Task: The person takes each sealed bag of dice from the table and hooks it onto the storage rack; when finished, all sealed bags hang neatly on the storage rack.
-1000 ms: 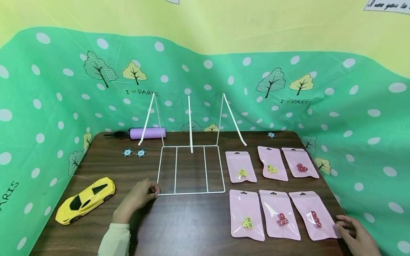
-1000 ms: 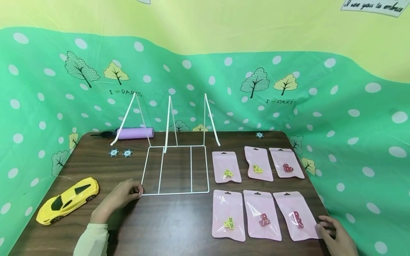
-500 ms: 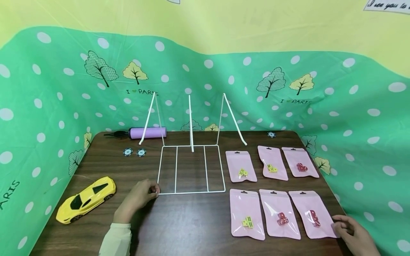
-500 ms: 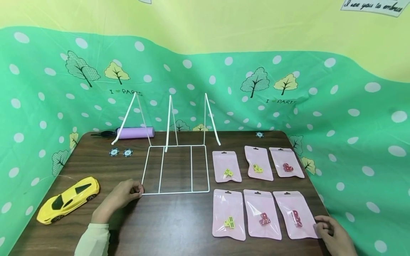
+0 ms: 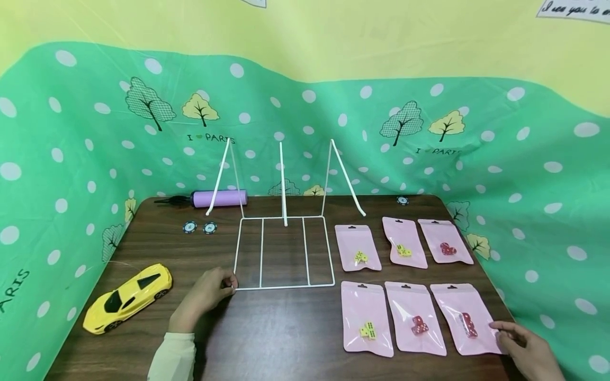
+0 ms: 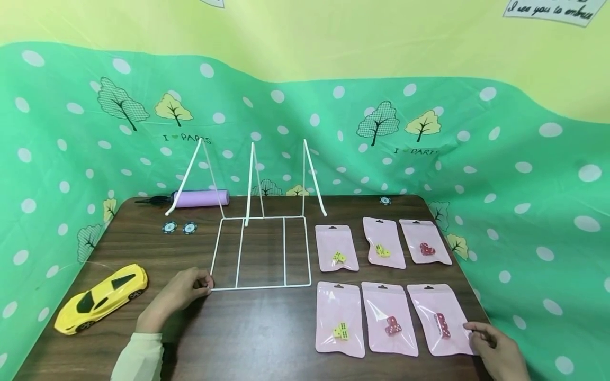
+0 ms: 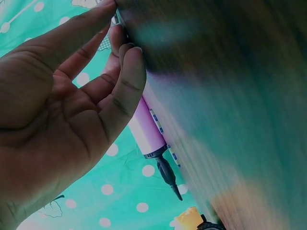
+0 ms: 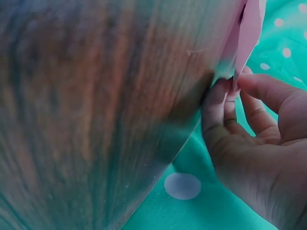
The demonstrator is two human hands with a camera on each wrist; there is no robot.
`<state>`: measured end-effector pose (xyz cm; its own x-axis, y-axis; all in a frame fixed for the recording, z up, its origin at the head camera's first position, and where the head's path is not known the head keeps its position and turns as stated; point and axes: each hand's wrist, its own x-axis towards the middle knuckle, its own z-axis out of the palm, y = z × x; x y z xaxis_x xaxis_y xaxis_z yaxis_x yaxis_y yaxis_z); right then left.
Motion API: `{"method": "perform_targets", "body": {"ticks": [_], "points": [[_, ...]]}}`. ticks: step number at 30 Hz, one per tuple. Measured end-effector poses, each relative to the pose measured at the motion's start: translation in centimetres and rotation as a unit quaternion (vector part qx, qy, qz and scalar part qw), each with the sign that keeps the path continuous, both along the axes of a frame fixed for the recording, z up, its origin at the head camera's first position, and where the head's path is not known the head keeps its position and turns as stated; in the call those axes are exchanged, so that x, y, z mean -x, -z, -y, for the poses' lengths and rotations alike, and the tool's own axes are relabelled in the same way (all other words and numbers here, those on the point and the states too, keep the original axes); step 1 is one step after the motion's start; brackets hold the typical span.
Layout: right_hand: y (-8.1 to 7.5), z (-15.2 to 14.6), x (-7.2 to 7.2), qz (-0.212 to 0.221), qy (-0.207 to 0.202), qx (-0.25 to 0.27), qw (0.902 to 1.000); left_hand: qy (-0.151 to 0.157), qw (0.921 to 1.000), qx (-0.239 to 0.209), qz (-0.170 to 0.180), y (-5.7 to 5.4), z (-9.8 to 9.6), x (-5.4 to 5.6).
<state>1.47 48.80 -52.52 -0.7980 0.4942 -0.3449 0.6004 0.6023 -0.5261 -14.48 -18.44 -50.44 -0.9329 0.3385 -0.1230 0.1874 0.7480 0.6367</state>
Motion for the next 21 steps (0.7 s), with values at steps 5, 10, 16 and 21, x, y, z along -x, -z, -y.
{"method": "perform_targets", "body": {"ticks": [5,10,16,21], "points": [[-0.21,-0.40,-0.38,0.007,0.011,-0.001,0.9999,0.007,1.0000,-0.001,0.001,0.06,0.01,0.08],[-0.40,-0.47,-0.24,0.009,0.023,0.003,0.9997,0.009,0.9999,-0.006,-0.009,0.12,0.29,0.12],[-0.35,-0.22,-0.16,-0.004,0.057,0.038,0.9977,0.019,0.9994,-0.004,-0.029,0.23,0.34,0.16],[-1.03,0.13,-0.23,-0.017,0.066,0.064,0.9956,0.019,0.9994,-0.003,-0.029,0.31,0.30,0.20]]}}
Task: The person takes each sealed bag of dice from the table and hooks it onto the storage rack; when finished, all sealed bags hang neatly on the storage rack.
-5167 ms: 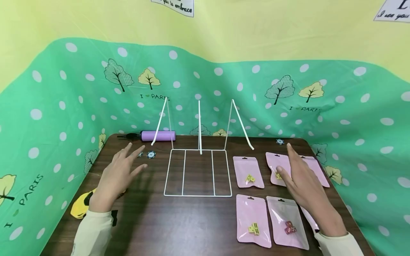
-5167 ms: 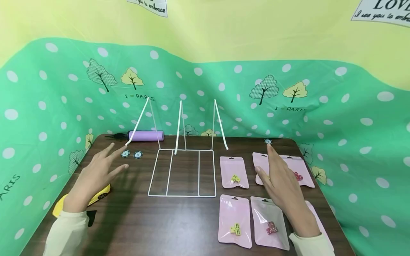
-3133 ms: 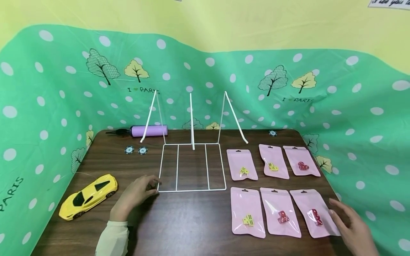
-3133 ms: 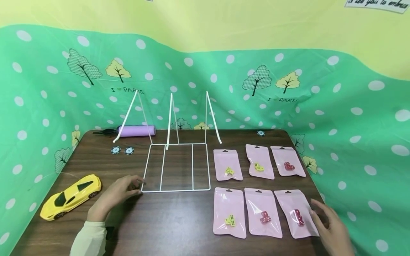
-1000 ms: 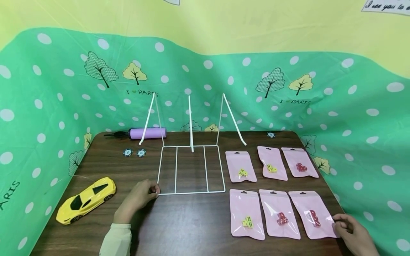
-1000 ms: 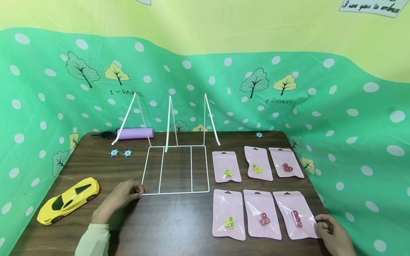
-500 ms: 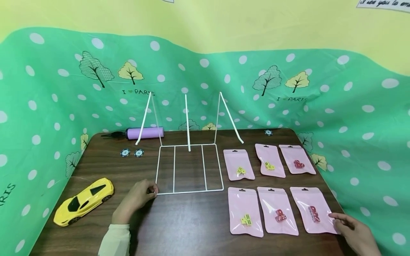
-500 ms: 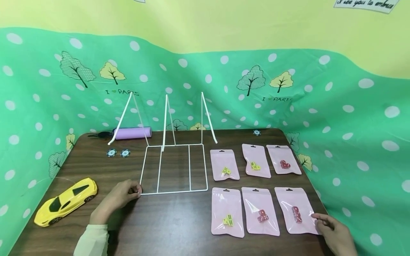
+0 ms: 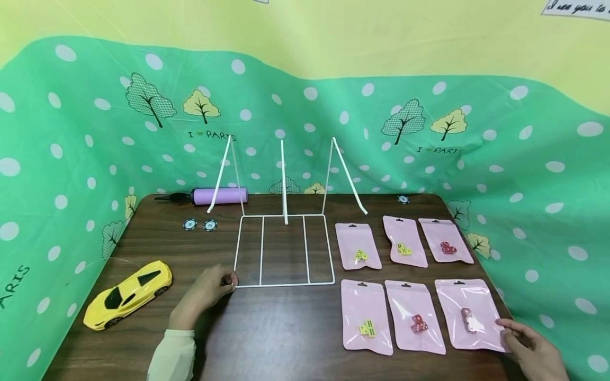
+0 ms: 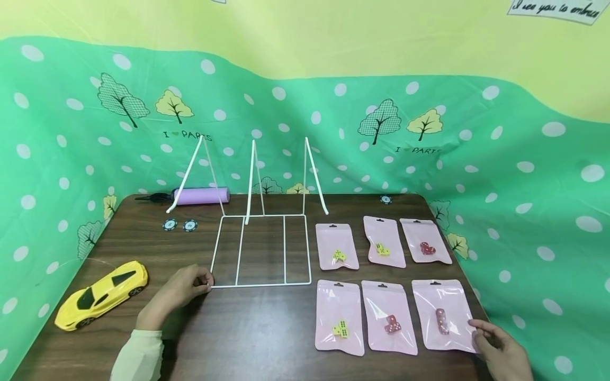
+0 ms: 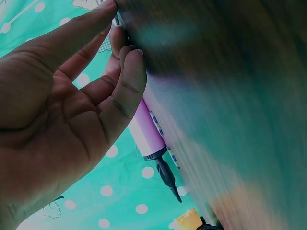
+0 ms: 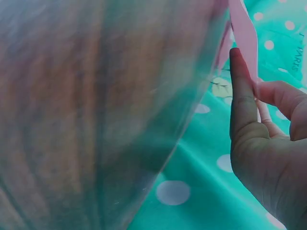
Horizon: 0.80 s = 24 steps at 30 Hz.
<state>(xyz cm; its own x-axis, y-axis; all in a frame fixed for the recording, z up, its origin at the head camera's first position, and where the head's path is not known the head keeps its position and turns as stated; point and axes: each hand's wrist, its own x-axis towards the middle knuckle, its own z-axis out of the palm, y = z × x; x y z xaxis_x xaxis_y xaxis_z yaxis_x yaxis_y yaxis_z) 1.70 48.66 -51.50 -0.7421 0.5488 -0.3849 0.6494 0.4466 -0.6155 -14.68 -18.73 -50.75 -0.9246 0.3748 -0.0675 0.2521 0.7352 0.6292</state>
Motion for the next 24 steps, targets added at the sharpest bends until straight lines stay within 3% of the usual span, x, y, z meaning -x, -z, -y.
{"method": "perform_targets", "body": {"ticks": [6,11,14,16,19,21,23,24], "points": [[-2.1,1.7,0.1,-0.045,0.049,0.023,0.9975,-0.004,1.0000,0.002,0.003,0.1,0.0,0.0],[-3.8,3.9,0.3,-0.083,0.077,-0.002,0.9936,-0.002,1.0000,0.005,-0.001,0.2,0.0,0.0],[-4.5,5.3,0.4,-0.144,0.090,0.031,0.9850,-0.002,1.0000,0.007,-0.002,0.1,0.0,0.0],[-4.8,6.2,0.3,-0.216,0.094,0.091,0.9676,-0.004,1.0000,0.008,0.001,0.1,0.0,0.0],[-5.1,7.6,0.2,-0.327,0.084,0.196,0.9207,-0.006,0.9999,0.009,0.005,0.2,0.0,0.0],[-5.3,8.7,0.3,-0.372,0.067,0.223,0.8985,-0.007,0.9999,0.008,0.009,0.2,0.0,0.0],[-5.5,9.7,0.6,-0.402,0.061,0.239,0.8819,-0.007,0.9999,0.004,0.012,0.2,0.0,0.0],[-5.7,10.2,0.7,-0.408,0.064,0.241,0.8785,-0.007,0.9999,0.002,0.013,0.2,0.0,0.0]]}}
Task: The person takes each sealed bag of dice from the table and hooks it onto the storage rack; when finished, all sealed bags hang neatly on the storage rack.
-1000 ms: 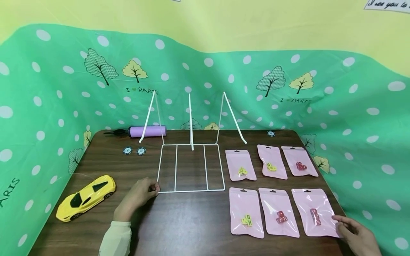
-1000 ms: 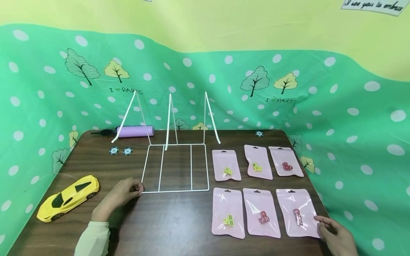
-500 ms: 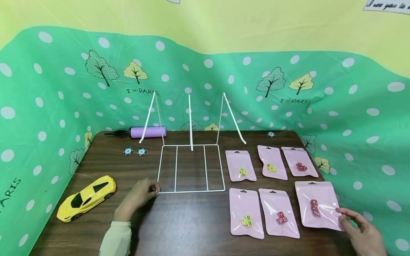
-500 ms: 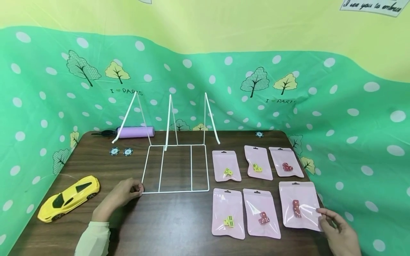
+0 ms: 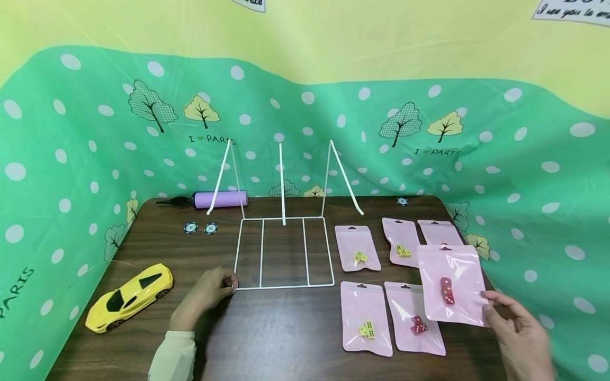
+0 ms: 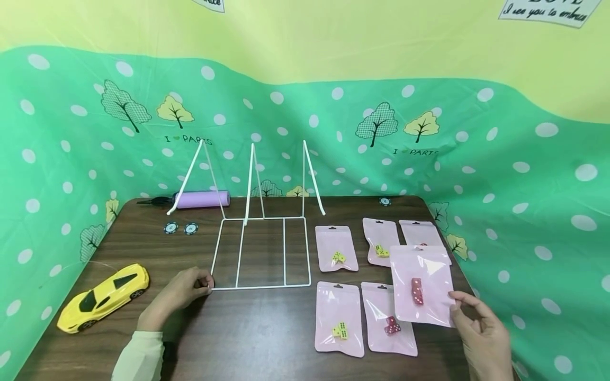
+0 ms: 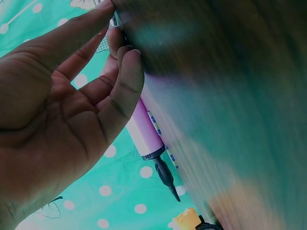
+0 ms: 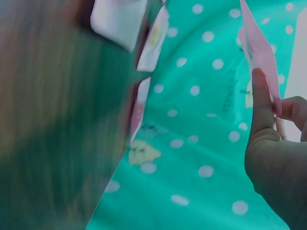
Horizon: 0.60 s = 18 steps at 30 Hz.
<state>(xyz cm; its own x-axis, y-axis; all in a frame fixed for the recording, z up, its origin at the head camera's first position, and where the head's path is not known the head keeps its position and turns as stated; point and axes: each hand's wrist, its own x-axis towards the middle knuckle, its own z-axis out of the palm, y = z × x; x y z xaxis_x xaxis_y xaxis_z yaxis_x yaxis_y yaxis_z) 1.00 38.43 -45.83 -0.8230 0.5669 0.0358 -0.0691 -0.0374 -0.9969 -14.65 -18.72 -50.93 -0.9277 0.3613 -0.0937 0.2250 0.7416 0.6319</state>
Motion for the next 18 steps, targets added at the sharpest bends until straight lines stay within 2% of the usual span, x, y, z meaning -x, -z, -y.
{"method": "perform_targets", "body": {"ticks": [3,7,11,14,18], "points": [[-0.5,1.1,0.5,-0.029,0.012,0.019,0.9993,0.001,1.0000,-0.004,0.000,0.1,0.0,0.0],[-1.5,2.2,1.5,-0.028,0.061,0.036,0.9971,0.003,1.0000,-0.004,-0.004,0.2,-0.1,0.0],[-2.3,3.4,2.1,-0.060,0.090,0.075,0.9913,-0.001,1.0000,-0.003,0.002,0.1,-0.1,0.0],[-2.6,4.4,2.2,-0.115,0.071,0.116,0.9839,-0.003,1.0000,-0.002,0.005,0.1,-0.2,0.0],[-3.1,5.9,2.4,-0.166,0.030,0.155,0.9733,-0.004,1.0000,-0.001,0.001,0.1,-0.2,0.0]]}}
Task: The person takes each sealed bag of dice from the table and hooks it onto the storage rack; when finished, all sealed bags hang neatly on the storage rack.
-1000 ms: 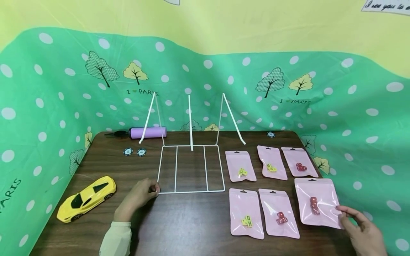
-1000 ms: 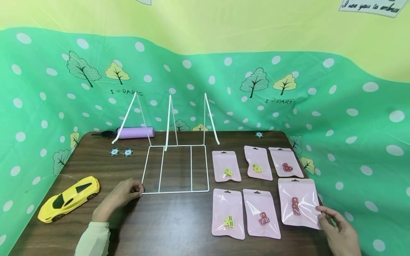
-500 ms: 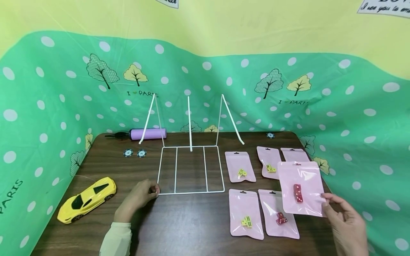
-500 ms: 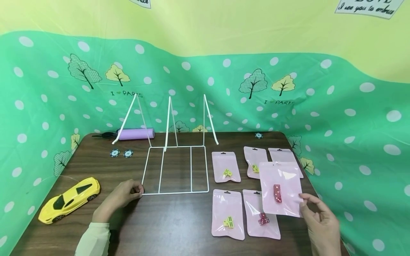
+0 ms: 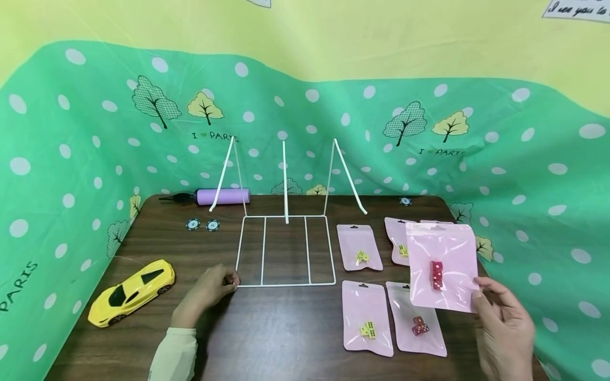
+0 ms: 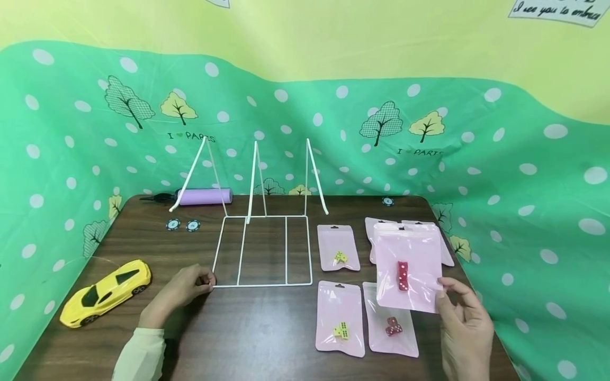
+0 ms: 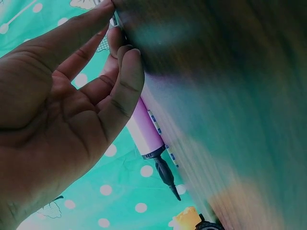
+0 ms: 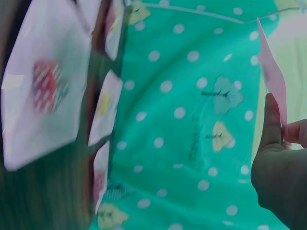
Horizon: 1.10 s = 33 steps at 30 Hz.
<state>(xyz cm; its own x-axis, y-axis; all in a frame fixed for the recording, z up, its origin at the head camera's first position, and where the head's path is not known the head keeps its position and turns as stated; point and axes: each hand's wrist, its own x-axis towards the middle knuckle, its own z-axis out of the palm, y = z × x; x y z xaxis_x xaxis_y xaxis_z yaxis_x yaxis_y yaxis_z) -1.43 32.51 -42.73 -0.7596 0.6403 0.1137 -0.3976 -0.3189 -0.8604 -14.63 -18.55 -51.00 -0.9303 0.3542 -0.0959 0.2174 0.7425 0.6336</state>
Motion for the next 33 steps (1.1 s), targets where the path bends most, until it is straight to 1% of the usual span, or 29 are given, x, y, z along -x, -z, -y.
{"method": "perform_targets", "body": {"ticks": [2,7,13,17,19,21,23,25,27,28,32,33], "points": [[-0.2,0.8,0.0,-0.014,-0.013,0.007,0.9998,0.001,1.0000,0.000,0.000,-0.1,0.0,0.0],[-0.7,2.5,0.2,-0.020,-0.027,0.012,0.9994,0.001,1.0000,-0.002,0.005,-0.2,0.0,-0.1],[-0.8,4.2,0.4,-0.045,-0.044,0.030,0.9976,-0.003,1.0000,0.000,0.000,-0.2,0.0,-0.1],[-0.7,5.3,0.7,-0.055,-0.042,0.049,0.9964,0.001,1.0000,0.000,-0.005,-0.1,0.1,-0.2],[-0.7,5.8,0.9,-0.073,-0.047,0.066,0.9940,0.003,1.0000,-0.001,-0.006,-0.1,0.2,-0.2],[-0.7,6.3,1.1,-0.109,-0.060,0.081,0.9889,0.004,1.0000,-0.002,-0.005,0.0,0.2,-0.3],[-0.6,6.7,1.3,-0.151,-0.086,0.100,0.9796,0.003,1.0000,-0.001,-0.004,0.1,0.2,-0.4],[-0.7,7.2,1.4,-0.185,-0.110,0.107,0.9707,0.001,1.0000,-0.001,-0.004,0.1,0.2,-0.4],[-0.9,7.6,1.6,-0.202,-0.126,0.101,0.9659,0.000,1.0000,-0.002,-0.005,0.1,0.2,-0.4],[-1.1,7.9,1.6,-0.205,-0.129,0.094,0.9657,0.000,1.0000,-0.002,-0.006,0.1,0.2,-0.4],[-1.6,8.6,1.5,-0.218,-0.122,0.081,0.9650,0.000,0.9999,0.000,-0.010,0.0,0.2,-0.4],[-1.7,8.8,1.5,-0.228,-0.123,0.088,0.9619,-0.001,0.9999,0.000,-0.010,0.0,0.2,-0.4]]}}
